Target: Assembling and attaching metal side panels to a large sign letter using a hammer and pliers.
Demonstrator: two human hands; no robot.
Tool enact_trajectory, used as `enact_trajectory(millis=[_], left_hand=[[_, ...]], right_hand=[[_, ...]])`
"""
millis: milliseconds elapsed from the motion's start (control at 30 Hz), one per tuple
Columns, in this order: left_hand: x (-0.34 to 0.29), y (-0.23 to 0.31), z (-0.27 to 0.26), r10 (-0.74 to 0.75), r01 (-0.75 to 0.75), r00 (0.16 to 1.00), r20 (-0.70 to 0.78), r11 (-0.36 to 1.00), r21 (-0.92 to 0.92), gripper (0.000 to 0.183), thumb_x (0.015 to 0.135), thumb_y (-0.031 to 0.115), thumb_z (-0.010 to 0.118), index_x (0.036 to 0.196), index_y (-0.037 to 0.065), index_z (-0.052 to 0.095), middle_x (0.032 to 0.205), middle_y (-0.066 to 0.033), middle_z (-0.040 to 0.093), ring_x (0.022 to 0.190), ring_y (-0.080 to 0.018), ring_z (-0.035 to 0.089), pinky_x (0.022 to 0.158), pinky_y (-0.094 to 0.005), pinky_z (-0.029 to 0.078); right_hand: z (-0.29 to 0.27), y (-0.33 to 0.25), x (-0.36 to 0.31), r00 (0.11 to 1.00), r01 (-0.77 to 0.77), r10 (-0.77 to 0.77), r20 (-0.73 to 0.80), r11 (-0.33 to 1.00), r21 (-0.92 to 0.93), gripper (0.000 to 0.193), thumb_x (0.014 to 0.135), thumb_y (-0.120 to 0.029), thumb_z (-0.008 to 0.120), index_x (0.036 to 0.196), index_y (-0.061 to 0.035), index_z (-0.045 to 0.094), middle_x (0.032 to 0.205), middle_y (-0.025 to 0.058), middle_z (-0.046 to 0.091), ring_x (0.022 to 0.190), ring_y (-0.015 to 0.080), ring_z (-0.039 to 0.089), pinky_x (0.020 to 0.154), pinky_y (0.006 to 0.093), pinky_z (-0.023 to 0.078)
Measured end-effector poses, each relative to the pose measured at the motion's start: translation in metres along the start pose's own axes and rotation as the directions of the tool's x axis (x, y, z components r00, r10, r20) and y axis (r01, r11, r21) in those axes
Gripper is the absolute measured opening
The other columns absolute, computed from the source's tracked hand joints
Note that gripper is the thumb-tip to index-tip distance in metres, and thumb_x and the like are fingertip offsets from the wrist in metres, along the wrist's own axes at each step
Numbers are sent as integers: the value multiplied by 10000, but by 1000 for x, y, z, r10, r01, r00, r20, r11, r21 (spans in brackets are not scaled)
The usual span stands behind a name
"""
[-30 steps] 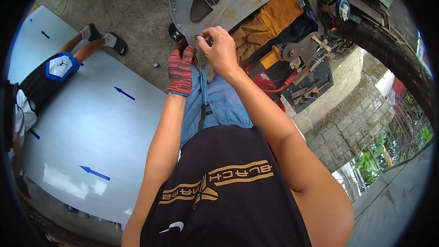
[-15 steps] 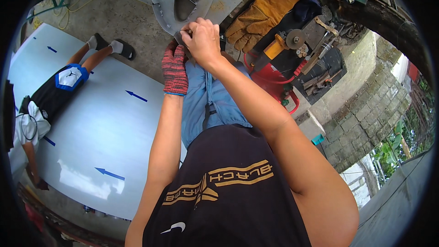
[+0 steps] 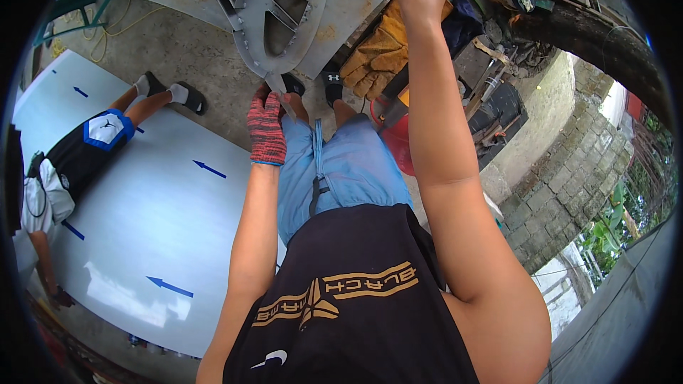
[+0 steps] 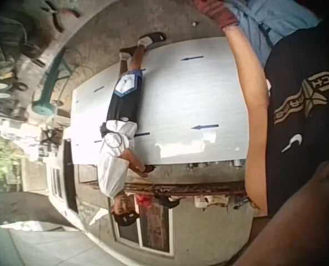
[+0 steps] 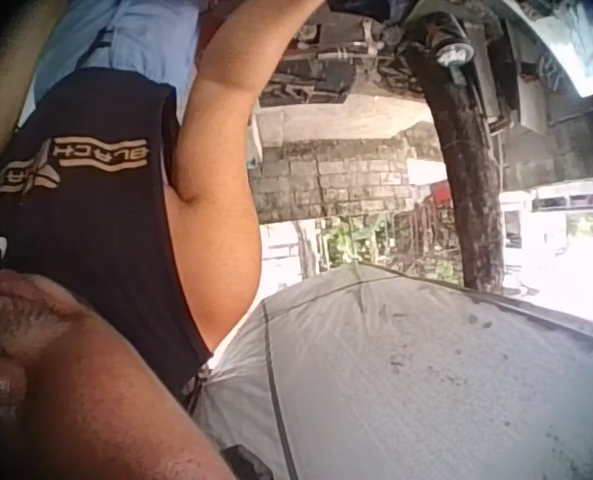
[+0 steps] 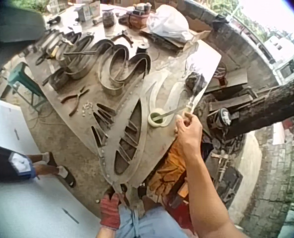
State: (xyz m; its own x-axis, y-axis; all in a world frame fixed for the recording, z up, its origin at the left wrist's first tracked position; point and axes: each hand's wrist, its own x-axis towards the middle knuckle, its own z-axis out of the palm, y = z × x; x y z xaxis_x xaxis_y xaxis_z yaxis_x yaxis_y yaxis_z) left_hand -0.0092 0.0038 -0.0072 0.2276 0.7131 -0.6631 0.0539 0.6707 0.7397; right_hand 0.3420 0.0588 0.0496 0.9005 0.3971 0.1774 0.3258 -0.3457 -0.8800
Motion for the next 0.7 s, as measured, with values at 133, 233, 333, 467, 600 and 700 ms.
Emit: enact_trajectory(millis=[133,233,333,467,600,700], left_hand=[[0,0,-3,-5,5,1000,-1,1000,14,368,1018,122,620,1356,-21,583,1078,-79,694,951,-141,648,909,-299,514],[1,4,1,-12,12,1000,-9,999,41,370,1019,118,620,1358,-25,583,1078,-80,693,950,-143,648,906,-299,517],[-2,6,4,-10,10,1000,-20,1000,14,366,1019,111,621,1356,-27,586,1071,-80,693,946,-143,649,902,-299,521],[0,7,4,-13,12,999,-33,1000,-23,364,1016,105,626,1354,-25,588,1052,-78,694,933,-143,654,890,-298,527],[-1,4,3,-8,7,1000,-24,1000,-20,371,1017,118,625,1358,-24,585,1047,-78,695,933,-144,655,890,-300,529],[2,-1,1,-5,5,1000,-7,1000,-10,382,1018,132,629,1363,-24,580,1055,-81,698,940,-144,659,896,-304,531]], right_hand=[[17,-16,21,874,-448,435,217,894,16,344,980,-252,719,1106,66,676,717,37,612,575,115,541,522,299,440],[30,2,38,804,-567,535,260,822,61,319,974,-240,721,1062,65,684,695,42,601,517,127,504,487,312,410],[35,3,43,875,-441,430,223,897,3,281,959,-225,725,936,53,693,646,54,590,503,154,517,487,326,409],[35,-4,38,965,-177,218,149,953,-246,290,933,-239,729,924,49,698,699,122,680,604,191,670,576,348,528],[24,2,40,960,-101,166,227,957,-272,298,940,-234,726,906,59,690,716,116,698,623,184,684,594,349,548],[0,-11,32,994,-2,20,110,986,-165,254,961,-195,720,902,50,693,739,85,708,653,150,684,618,314,557]])
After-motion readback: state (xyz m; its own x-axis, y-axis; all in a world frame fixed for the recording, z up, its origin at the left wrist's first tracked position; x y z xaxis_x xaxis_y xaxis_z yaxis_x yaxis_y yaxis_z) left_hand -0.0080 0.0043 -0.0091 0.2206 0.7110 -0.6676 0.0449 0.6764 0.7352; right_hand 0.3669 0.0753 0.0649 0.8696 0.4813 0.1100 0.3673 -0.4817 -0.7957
